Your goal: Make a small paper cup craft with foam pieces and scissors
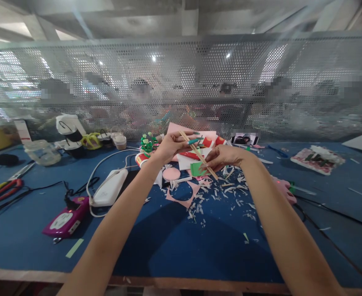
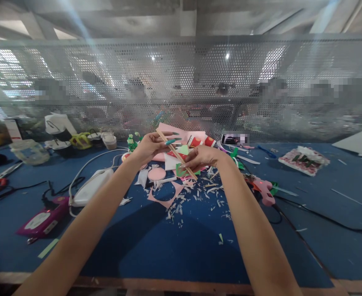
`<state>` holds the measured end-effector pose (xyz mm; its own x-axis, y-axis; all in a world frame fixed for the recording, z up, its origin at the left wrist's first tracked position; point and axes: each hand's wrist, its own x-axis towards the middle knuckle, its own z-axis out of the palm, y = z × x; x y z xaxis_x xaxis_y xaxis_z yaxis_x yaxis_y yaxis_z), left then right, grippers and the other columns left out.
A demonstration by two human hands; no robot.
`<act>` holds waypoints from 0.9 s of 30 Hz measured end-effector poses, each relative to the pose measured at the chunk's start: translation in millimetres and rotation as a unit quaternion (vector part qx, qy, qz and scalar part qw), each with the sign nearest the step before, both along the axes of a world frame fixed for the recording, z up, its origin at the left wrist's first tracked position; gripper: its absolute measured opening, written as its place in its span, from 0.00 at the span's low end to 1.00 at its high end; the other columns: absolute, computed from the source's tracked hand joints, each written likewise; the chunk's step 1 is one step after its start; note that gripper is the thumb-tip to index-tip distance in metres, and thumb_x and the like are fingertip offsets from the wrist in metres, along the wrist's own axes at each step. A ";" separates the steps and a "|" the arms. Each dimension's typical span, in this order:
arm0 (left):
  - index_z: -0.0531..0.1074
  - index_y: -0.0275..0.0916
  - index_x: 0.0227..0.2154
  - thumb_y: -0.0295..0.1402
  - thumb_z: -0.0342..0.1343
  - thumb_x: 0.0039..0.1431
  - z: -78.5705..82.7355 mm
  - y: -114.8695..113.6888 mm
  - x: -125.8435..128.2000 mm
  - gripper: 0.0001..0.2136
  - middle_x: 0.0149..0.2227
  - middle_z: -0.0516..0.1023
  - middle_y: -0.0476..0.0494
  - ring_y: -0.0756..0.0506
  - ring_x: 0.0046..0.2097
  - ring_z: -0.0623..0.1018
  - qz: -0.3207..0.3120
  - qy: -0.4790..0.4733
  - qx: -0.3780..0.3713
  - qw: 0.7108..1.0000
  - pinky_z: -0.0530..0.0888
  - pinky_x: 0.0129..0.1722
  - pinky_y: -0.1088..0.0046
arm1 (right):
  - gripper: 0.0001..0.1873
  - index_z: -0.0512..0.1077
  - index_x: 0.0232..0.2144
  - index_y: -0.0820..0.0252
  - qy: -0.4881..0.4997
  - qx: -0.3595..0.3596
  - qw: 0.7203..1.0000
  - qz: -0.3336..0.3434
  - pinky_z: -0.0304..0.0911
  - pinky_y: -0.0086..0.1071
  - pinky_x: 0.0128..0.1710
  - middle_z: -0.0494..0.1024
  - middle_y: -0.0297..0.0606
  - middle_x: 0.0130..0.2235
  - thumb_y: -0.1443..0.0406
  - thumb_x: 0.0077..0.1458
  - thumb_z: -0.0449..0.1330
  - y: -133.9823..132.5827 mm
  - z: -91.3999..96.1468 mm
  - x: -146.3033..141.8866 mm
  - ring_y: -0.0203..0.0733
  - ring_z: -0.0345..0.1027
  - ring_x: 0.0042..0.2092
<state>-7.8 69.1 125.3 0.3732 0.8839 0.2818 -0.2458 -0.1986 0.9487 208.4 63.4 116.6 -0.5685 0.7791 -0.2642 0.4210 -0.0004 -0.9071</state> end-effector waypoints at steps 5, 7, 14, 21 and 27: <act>0.72 0.32 0.42 0.15 0.52 0.53 -2.8 3.5 -0.7 0.14 0.38 0.81 0.40 0.43 0.42 0.80 0.007 -0.015 -0.007 1.000 0.76 0.46 0.65 | 0.17 0.79 0.31 0.59 -0.002 -0.003 1.000 0.009 0.72 0.28 0.38 0.81 0.38 0.34 0.59 0.37 0.72 -0.2 1.4 0.4 0.41 0.75 0.37; 0.72 0.32 0.42 0.15 0.52 0.53 -4.5 5.8 -1.5 0.15 0.39 0.81 0.39 0.43 0.43 0.80 0.002 -0.021 -0.014 1.000 0.76 0.47 0.65 | 0.16 0.79 0.31 0.58 -0.005 -0.006 1.000 0.013 0.72 0.27 0.37 0.81 0.37 0.33 0.58 0.37 0.72 -0.4 2.0 0.4 0.39 0.75 0.36; 0.71 0.31 0.44 0.14 0.50 0.54 -5.1 10.0 -7.7 0.16 0.40 0.80 0.37 0.41 0.48 0.77 -0.001 -0.049 -0.036 0.998 0.71 0.54 0.60 | 0.14 0.80 0.29 0.58 -0.008 -0.001 1.000 0.006 0.71 0.25 0.34 0.81 0.35 0.30 0.59 0.37 0.72 -1.9 5.3 3.5 0.35 0.74 0.32; 0.72 0.31 0.44 0.14 0.49 0.55 -3.4 12.1 -14.2 0.16 0.43 0.79 0.36 0.43 0.49 0.77 0.003 -0.047 -0.040 0.998 0.71 0.54 0.64 | 0.15 0.79 0.30 0.59 -0.035 0.009 0.999 -0.025 0.71 0.31 0.39 0.81 0.38 0.32 0.58 0.38 0.70 -4.3 12.9 36.9 0.41 0.75 0.36; 0.74 0.32 0.40 0.18 0.50 0.56 -12.3 21.1 -13.0 0.12 0.40 0.80 0.37 0.45 0.43 0.80 0.020 -0.038 -0.057 0.997 0.74 0.50 0.68 | 0.16 0.79 0.30 0.59 -0.058 -0.006 0.996 -0.061 0.71 0.35 0.40 0.81 0.40 0.34 0.60 0.34 0.71 -8.8 16.2 54.4 0.44 0.76 0.37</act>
